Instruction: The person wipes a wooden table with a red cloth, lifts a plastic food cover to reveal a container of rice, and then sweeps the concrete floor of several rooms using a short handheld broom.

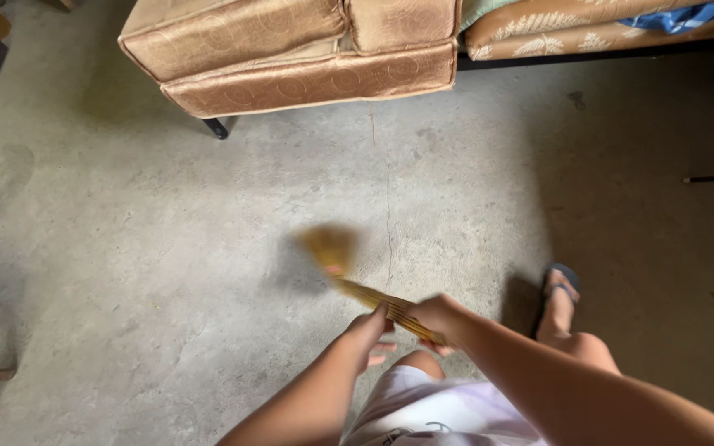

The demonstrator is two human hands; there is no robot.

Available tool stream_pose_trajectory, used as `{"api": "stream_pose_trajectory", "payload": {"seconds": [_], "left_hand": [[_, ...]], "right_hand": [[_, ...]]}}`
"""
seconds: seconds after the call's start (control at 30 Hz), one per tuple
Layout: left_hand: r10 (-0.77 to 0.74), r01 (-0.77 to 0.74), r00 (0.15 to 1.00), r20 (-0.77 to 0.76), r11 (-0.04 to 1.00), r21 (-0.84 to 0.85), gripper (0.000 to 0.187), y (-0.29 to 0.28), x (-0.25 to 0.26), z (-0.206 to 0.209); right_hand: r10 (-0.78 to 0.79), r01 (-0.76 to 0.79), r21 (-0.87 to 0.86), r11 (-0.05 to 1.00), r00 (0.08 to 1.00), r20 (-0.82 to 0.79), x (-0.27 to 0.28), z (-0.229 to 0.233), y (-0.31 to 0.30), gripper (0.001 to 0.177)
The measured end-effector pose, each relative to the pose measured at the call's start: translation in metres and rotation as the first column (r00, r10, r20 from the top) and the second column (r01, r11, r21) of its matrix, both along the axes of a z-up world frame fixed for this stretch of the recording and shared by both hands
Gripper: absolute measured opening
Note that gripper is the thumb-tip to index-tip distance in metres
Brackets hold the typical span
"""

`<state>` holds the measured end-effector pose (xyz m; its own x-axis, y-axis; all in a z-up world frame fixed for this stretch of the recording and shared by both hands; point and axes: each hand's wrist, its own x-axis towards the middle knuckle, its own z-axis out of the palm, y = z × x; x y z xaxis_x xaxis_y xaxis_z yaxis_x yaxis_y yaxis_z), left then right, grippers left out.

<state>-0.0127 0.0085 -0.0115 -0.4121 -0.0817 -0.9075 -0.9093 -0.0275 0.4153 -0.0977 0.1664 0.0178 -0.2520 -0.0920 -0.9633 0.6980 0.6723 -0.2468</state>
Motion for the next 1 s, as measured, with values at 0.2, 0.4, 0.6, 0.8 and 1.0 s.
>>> {"api": "stream_pose_trajectory", "payload": {"seconds": [0.2, 0.4, 0.6, 0.8, 1.0], "left_hand": [[0.012, -0.011, 0.991, -0.135, 1.0, 0.005, 0.071, 0.061, -0.09, 0.037], [-0.125, 0.179, 0.919, -0.374, 0.977, 0.114, 0.075, 0.153, -0.19, 0.071], [-0.276, 0.286, 0.944, -0.181, 0.958, 0.03, 0.072, 0.189, -0.225, 0.062], [-0.365, 0.349, 0.928, -0.076, 0.922, -0.167, 0.072, 0.185, -0.222, -0.014], [-0.086, 0.064, 0.991, -0.104, 0.977, -0.205, 0.091, 0.198, -0.257, -0.019]], "right_hand": [[0.063, -0.065, 0.004, 0.998, 0.948, -0.311, -0.072, 0.068, 0.064, 0.035], [-0.489, 0.577, 0.08, 0.813, 0.75, -0.446, -0.134, 0.042, 0.23, 0.027], [-0.794, 0.828, 0.157, 0.538, 0.56, -0.235, -0.272, 0.0, 0.372, 0.041], [-0.585, 0.62, 0.188, 0.762, 0.783, -0.212, -0.325, -0.029, 0.329, 0.032], [0.059, -0.062, -0.023, 0.998, 0.992, -0.109, -0.322, 0.003, 0.164, 0.032]]}}
